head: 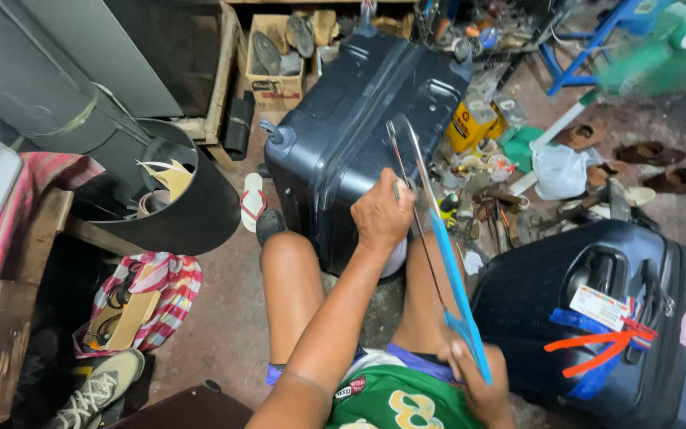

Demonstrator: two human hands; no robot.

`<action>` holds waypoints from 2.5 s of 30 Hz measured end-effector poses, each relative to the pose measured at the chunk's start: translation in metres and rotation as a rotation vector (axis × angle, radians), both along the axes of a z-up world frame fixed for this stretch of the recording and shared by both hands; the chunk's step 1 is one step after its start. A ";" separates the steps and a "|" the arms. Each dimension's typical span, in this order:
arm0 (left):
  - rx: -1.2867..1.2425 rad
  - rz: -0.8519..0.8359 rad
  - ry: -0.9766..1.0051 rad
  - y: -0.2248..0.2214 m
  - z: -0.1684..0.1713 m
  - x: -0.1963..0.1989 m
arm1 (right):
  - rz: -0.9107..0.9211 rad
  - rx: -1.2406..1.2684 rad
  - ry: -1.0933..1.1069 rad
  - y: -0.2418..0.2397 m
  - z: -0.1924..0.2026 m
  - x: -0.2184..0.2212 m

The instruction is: The person uses a small screwdriver and a blue hacksaw to remove a broken wheel from a dark suitcase. They first pry at the wheel hub, then repeatedly saw around the wheel's mounting area while holding the suitcase on their lap.

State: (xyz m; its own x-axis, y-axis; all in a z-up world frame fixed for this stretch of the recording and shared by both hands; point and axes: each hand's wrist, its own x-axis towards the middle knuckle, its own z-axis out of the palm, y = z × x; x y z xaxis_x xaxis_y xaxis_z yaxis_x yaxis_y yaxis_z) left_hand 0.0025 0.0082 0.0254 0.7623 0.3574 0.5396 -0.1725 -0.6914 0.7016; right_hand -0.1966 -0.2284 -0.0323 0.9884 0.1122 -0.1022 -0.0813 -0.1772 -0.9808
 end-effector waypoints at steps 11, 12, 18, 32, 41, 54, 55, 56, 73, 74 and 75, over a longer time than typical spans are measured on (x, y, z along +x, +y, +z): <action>-0.007 -0.003 0.026 0.005 -0.002 0.004 | 0.055 0.074 -0.143 0.078 0.026 0.110; -0.006 -0.009 0.021 0.005 -0.001 0.004 | 0.049 0.000 -0.144 0.059 0.021 0.080; -0.042 -0.033 0.043 -0.006 -0.005 -0.003 | 0.007 0.030 -0.048 0.000 0.022 -0.023; -0.034 -0.073 0.031 -0.013 -0.009 -0.002 | -0.034 -0.028 -0.030 0.010 0.055 -0.024; -0.033 0.001 0.055 -0.006 -0.005 0.008 | 0.135 -0.005 -0.309 0.072 0.065 0.117; -0.033 0.009 0.079 -0.002 0.003 -0.001 | 0.083 -0.186 -0.224 0.087 0.088 0.116; -0.026 0.015 0.058 0.003 0.004 0.004 | 0.084 -0.138 -0.260 0.088 0.079 0.119; -0.020 0.020 0.036 0.009 0.007 0.010 | 0.086 -0.091 -0.296 0.082 0.070 0.112; -0.001 -0.014 0.031 0.003 -0.002 0.008 | 0.035 -0.128 -0.073 0.052 0.058 0.073; -0.015 -0.012 0.015 0.002 -0.005 0.006 | 0.012 -0.144 -0.020 0.034 0.051 0.042; -0.021 -0.048 0.014 -0.004 -0.010 -0.002 | 0.005 -0.130 -0.020 0.017 0.050 0.005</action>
State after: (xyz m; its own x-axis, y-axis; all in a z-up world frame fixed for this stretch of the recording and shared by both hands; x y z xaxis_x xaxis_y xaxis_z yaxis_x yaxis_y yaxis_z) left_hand 0.0002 0.0039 0.0149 0.7862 0.3317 0.5214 -0.1948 -0.6676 0.7185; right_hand -0.1919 -0.2113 0.0176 0.9898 0.1047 -0.0963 -0.0605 -0.3029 -0.9511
